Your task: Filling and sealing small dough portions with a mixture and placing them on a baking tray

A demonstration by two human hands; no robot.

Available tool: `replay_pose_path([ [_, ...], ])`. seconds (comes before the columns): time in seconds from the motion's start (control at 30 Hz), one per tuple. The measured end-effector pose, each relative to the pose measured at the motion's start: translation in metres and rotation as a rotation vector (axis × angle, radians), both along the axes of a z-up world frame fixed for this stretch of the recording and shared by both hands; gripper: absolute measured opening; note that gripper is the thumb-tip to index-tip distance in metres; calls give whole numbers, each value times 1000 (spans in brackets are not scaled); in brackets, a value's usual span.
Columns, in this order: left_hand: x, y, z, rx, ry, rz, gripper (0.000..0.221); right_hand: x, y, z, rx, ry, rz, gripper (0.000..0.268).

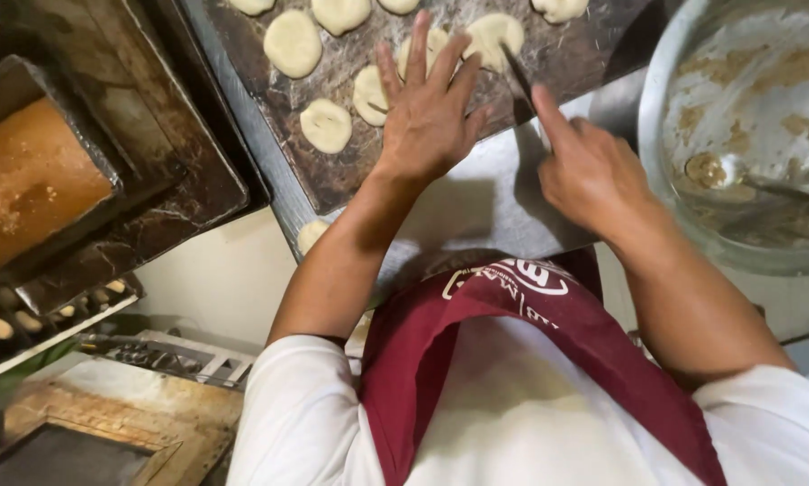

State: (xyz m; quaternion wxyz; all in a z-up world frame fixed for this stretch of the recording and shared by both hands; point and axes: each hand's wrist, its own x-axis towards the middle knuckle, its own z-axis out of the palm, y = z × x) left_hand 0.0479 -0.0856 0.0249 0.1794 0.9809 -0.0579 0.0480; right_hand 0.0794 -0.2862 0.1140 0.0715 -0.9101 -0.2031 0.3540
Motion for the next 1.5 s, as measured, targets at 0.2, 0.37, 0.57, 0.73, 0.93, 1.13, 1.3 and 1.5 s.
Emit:
replay_pose_path([
  [0.2, 18, -6, 3, 123, 208, -62, 73, 4, -4, -20, 25, -46, 0, 84],
  [0.37, 25, -10, -6, 39, -225, 0, 42, -19, -27, -42, 280, -257, -40, 86],
  [0.57, 66, -27, -9, 46, -137, -104, 45, 27, 16, -23, 129, -128, -270, 86],
  [0.73, 85, -29, -15, 81, -29, -144, 46, 29, 22, -17, 54, -68, -279, 83],
  [0.93, 85, -28, -12, 67, -61, -112, 49, 5, 2, -22, 95, -24, -284, 87],
  [1.13, 91, -39, -14, 80, -94, -163, 46, 26, 10, -19, 104, -11, -348, 84],
  [1.3, 94, -41, -12, 132, -1, -137, 48, -4, -15, -32, 116, -62, -251, 88],
  [1.5, 46, -3, 7, 52, -270, 22, 46, -22, -22, -28, 306, -248, -135, 86],
])
